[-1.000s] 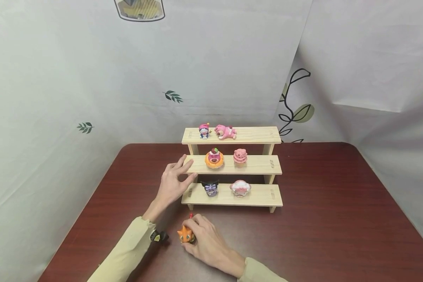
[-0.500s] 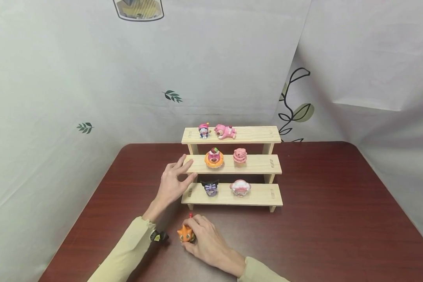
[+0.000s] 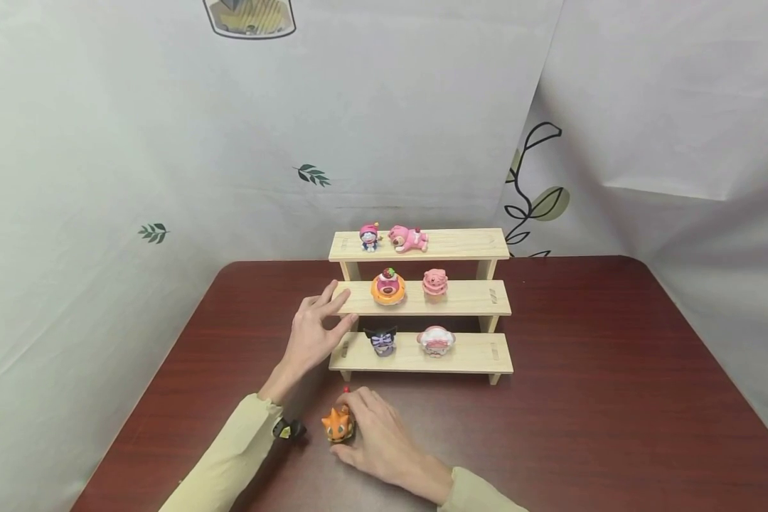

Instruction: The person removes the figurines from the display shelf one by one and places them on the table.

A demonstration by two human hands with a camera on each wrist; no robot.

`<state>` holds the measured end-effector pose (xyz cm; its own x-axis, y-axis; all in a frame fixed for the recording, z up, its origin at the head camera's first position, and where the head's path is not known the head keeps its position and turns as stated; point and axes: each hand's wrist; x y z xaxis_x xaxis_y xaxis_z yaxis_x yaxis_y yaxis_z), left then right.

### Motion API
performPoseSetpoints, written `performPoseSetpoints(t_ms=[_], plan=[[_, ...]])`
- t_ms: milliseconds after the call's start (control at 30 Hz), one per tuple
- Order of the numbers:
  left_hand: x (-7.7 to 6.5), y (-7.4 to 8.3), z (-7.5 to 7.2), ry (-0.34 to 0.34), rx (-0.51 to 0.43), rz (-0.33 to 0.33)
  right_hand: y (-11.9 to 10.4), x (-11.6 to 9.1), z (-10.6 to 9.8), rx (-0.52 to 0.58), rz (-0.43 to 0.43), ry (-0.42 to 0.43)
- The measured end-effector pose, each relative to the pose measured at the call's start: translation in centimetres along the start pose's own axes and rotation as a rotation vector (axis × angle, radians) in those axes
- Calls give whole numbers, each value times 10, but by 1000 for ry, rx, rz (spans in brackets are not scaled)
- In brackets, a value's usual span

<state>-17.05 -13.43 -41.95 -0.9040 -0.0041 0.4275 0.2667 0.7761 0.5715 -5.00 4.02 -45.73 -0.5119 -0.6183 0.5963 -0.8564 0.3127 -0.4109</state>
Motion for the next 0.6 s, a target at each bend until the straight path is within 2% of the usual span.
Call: performPoseSetpoints(t_ms=[133, 367, 600], plan=[[0, 1, -1, 2, 3, 1, 2, 1, -12, 14, -33, 31], [0, 0, -1, 4, 0, 6, 4, 5, -39, 14, -29, 63], [-1, 2, -2, -5, -6, 3, 8, 10, -63, 5, -81, 133]])
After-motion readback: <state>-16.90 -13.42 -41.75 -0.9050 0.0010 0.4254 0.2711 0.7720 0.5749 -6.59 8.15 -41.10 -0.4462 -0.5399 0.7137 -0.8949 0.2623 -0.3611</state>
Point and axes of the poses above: each hand's wrist, its own x-axis towards the middle knuckle, its own z-axis out of the palm, y = z × x, and after that the axes turned 13 degrees about -z, right-handed
